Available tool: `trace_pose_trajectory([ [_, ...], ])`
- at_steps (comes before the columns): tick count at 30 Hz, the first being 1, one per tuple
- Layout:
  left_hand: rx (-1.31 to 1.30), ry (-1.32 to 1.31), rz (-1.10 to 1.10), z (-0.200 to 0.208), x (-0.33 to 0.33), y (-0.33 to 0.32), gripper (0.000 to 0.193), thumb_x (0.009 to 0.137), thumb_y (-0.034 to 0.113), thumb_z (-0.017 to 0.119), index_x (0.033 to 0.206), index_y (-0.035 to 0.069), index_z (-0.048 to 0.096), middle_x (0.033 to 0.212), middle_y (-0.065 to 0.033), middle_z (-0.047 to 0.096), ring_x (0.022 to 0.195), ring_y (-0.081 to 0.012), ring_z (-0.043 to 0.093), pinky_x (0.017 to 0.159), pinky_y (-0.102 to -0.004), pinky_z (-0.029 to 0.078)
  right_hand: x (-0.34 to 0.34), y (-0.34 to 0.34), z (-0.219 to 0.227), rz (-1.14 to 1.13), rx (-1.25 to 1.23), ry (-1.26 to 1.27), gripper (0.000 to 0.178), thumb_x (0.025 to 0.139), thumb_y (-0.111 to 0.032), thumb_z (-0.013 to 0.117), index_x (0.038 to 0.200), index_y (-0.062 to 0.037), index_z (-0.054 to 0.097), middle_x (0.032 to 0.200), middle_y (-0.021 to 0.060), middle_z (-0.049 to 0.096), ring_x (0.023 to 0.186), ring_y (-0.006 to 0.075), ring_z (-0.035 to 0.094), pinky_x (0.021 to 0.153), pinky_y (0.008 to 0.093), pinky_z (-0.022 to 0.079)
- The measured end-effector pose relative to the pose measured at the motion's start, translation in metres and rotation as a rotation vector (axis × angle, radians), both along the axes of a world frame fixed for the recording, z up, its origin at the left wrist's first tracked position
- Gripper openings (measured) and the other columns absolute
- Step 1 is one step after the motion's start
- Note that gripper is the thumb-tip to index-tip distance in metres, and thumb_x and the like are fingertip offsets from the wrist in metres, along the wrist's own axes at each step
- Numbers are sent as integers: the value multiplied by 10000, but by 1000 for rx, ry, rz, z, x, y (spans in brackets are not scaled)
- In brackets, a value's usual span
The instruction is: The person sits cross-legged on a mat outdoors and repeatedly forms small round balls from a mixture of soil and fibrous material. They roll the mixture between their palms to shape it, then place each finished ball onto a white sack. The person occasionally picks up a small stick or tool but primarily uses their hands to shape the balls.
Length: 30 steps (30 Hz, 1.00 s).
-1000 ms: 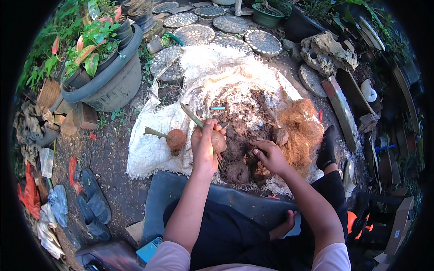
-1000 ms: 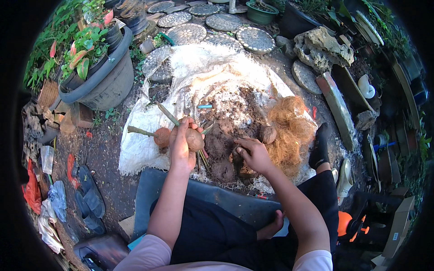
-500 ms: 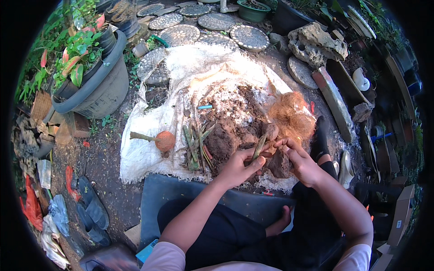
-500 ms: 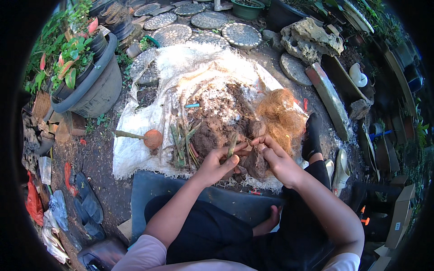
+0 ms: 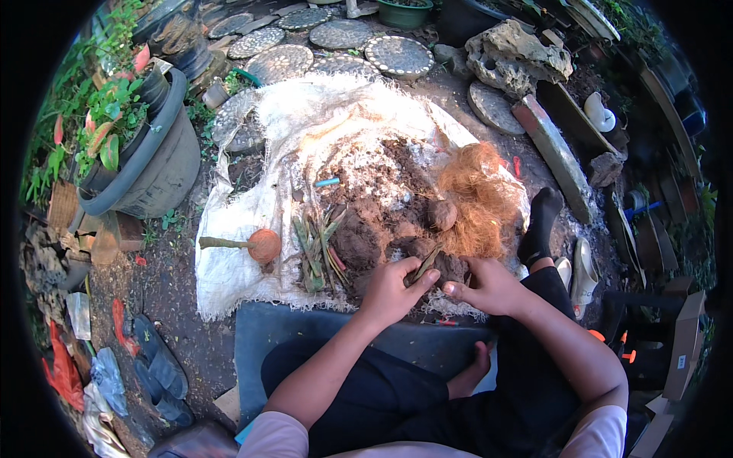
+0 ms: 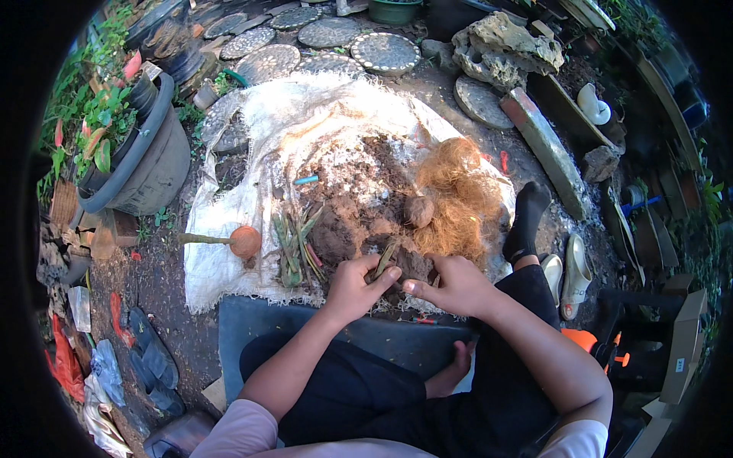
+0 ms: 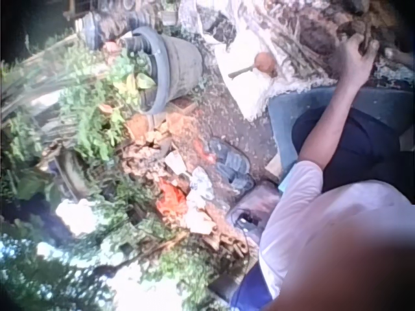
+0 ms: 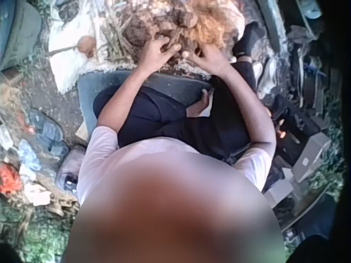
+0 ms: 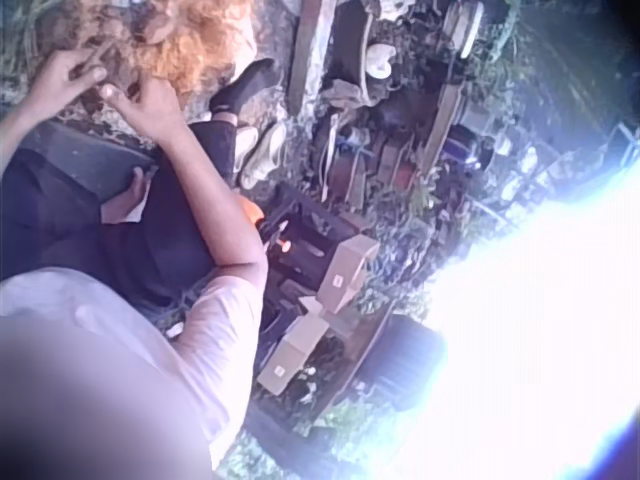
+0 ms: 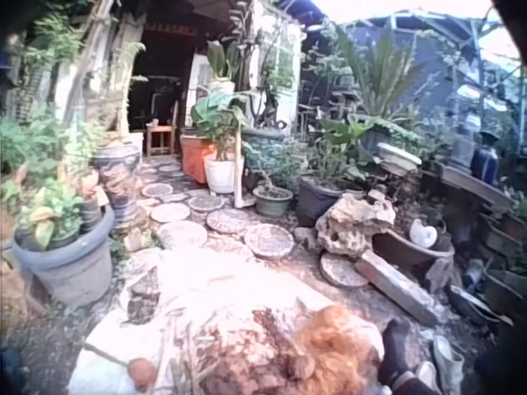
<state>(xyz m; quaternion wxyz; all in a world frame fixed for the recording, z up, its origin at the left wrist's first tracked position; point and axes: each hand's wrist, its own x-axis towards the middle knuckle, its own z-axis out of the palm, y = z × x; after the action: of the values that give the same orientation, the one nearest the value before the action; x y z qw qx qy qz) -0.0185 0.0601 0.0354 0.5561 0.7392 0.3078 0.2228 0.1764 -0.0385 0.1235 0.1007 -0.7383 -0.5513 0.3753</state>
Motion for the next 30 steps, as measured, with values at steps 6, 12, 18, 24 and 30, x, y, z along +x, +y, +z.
trace_pose_trajectory([
  [6,44,-40,-178,-4,-5,-1,342,937,373,689,941,35,732,704,-135,686,659,-254,689,619,-364,510,-9,-4,11,77,74,-237,722,869,-658,591,681,40,599,590,236,579,645,433,648,637,505,517],
  [12,-499,-295,-369,-8,-2,-12,413,966,411,674,897,7,717,730,-14,706,723,-95,673,660,-274,523,-12,-11,15,77,204,-179,618,876,-542,613,648,31,567,577,230,528,585,412,589,578,497,459],
  [18,-609,-229,-469,6,-11,-14,409,964,409,676,842,20,708,734,-22,700,676,-84,635,627,-270,500,-17,-17,11,-77,170,113,538,941,-417,600,642,27,546,534,138,458,514,200,504,523,412,389],
  [24,-685,-409,-303,6,-15,-27,419,986,367,636,766,16,700,707,-53,692,668,-100,639,624,-277,500,-18,-24,-17,-351,-1,657,570,1029,-476,486,800,19,650,664,37,590,651,107,526,606,333,431],
  [30,-683,-432,-325,15,-24,-22,378,990,279,597,782,-34,632,750,-116,688,703,-164,661,664,-316,529,-20,-19,-26,-568,-227,948,533,1018,-515,506,1042,-12,679,954,55,677,852,118,603,786,300,494],
])
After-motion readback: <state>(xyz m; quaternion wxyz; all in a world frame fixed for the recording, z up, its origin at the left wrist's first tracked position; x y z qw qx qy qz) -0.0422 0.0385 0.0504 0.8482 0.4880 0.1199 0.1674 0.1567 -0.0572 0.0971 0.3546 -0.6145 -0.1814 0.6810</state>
